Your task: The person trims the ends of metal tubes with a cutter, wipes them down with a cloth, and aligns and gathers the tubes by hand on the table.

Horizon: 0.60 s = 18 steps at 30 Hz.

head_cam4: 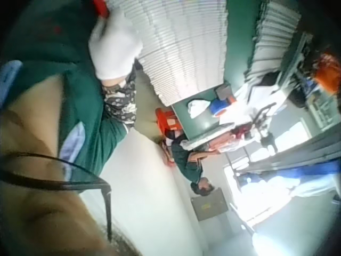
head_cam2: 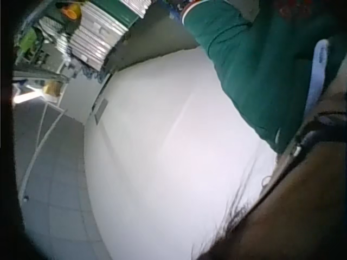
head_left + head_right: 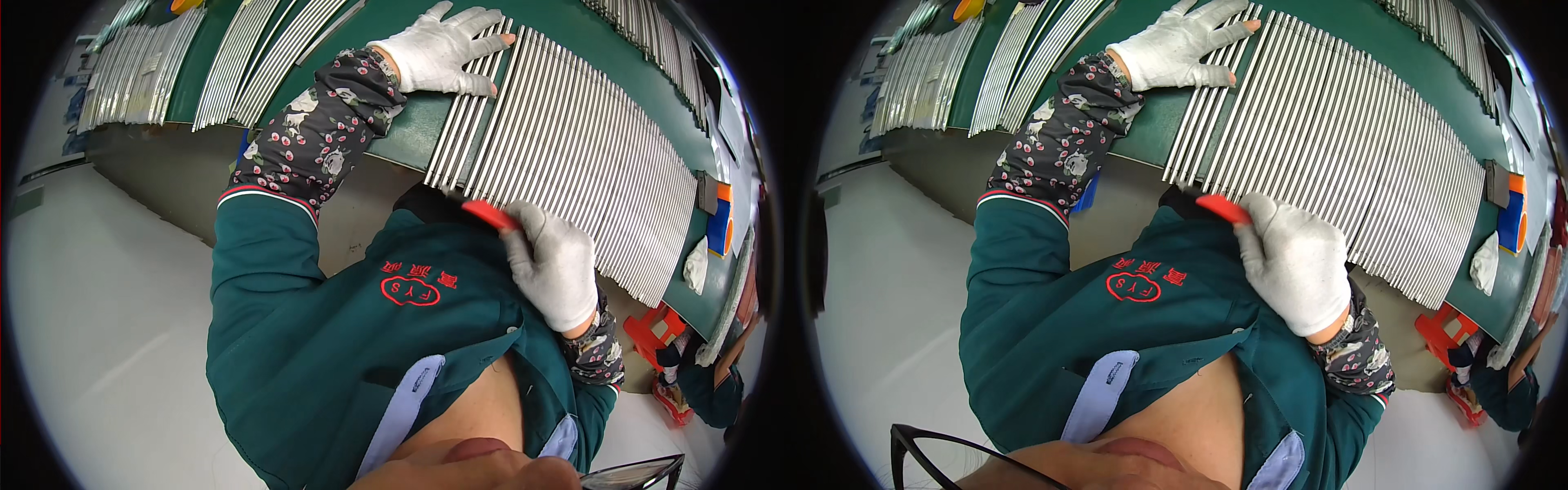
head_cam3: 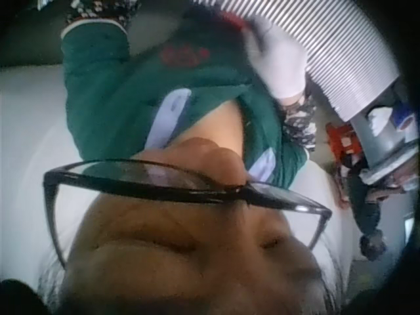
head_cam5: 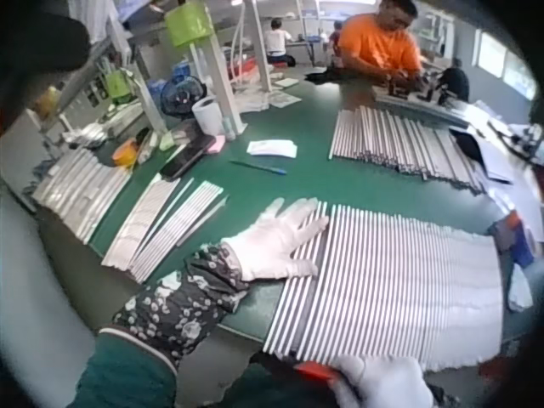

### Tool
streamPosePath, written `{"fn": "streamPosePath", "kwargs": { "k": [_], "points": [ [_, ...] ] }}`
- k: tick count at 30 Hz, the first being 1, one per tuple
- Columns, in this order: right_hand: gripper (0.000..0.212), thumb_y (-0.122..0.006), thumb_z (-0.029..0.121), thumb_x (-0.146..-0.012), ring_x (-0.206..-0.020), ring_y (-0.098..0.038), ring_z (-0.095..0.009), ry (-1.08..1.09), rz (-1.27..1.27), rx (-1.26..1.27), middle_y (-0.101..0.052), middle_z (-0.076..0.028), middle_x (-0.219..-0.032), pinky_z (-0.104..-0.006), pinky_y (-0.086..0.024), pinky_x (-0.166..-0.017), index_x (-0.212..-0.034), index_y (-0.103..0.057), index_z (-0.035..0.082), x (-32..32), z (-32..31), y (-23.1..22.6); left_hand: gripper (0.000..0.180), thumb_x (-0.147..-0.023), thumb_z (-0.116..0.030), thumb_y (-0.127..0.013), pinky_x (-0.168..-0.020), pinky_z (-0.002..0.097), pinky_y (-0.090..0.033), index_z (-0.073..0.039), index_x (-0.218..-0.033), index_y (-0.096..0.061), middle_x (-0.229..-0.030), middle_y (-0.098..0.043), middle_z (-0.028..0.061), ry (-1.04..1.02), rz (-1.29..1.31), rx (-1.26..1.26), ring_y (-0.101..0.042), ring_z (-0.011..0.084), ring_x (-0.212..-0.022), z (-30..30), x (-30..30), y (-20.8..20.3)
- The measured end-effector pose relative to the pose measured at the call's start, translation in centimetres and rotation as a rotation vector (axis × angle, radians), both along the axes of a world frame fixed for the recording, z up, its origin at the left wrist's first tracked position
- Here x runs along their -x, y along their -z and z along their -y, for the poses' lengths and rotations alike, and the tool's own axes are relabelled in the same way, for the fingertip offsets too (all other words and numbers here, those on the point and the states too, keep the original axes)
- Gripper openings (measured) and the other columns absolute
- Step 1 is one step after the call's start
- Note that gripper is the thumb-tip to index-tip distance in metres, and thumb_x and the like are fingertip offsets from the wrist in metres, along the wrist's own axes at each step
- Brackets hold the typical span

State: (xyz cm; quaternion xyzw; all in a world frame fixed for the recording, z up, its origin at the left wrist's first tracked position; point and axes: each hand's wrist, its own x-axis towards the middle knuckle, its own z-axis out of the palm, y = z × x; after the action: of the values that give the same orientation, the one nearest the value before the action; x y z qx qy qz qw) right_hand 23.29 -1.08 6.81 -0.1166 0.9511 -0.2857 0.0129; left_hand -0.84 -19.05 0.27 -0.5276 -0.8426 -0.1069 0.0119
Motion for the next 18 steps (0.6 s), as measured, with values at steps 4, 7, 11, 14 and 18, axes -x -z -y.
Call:
{"fn": "streamPosePath", "kwargs": {
  "k": [4,7,11,14,18],
  "points": [
    [0.014,-0.072,0.014,-0.083,-0.060,-0.066,-0.029,-0.062,0.074,0.077,-0.064,-0.012,-0.067,-0.0392,-0.052,-0.056,-0.095,-0.067,0.008,-0.4,-0.1,-0.8,0.083,-0.086,-0.054,-0.062,-0.121,0.0540,-0.013,-0.005,-0.150,-0.038,-0.155,-0.029,0.0275,0.002,0.002,-0.008,-0.022,0.0411,-0.148,0.1,0.0,0.0],
    [0.014,-0.072,0.014,-0.083,-0.061,-0.065,-0.029,0.028,0.005,0.018,-0.063,-0.012,-0.068,-0.0395,-0.052,-0.056,-0.095,-0.066,0.008,-0.1,0.1,-0.4,0.083,-0.086,-0.054,-0.063,-0.121,0.0537,-0.013,-0.005,-0.149,-0.038,-0.156,-0.029,0.0276,0.006,0.014,-0.018,-0.021,0.0412,-0.148,0.2,0.1,0.1],
    [0.013,-0.070,0.015,-0.084,-0.063,-0.066,-0.028,-0.035,0.037,0.006,-0.064,-0.011,-0.069,-0.0393,-0.052,-0.057,-0.094,-0.066,0.007,-0.1,0.5,-0.5,0.083,-0.087,-0.054,-0.062,-0.121,0.0549,-0.013,-0.005,-0.149,-0.039,-0.156,-0.029,0.0273,-0.010,0.026,-0.010,-0.021,0.0409,-0.148,-0.4,-0.3,-0.4],
    [0.014,-0.069,0.017,-0.086,-0.064,-0.066,-0.028,-0.096,0.059,0.000,-0.064,-0.010,-0.070,-0.0391,-0.053,-0.057,-0.094,-0.065,0.007,0.0,0.7,-0.4,0.082,-0.087,-0.054,-0.061,-0.120,0.0564,-0.013,-0.005,-0.149,-0.040,-0.156,-0.028,0.0271,-0.039,0.026,0.020,-0.021,0.0408,-0.148,-1.0,-0.7,-0.8],
    [0.013,-0.068,0.016,-0.086,-0.064,-0.066,-0.028,-0.072,0.075,0.010,-0.064,-0.010,-0.070,-0.0391,-0.053,-0.057,-0.094,-0.065,0.007,-0.1,0.7,-0.3,0.081,-0.087,-0.055,-0.060,-0.120,0.0579,-0.014,-0.005,-0.149,-0.040,-0.156,-0.028,0.0269,-0.063,0.026,0.050,-0.021,0.0406,-0.148,-1.6,-1.1,-0.9]
  ]
}}
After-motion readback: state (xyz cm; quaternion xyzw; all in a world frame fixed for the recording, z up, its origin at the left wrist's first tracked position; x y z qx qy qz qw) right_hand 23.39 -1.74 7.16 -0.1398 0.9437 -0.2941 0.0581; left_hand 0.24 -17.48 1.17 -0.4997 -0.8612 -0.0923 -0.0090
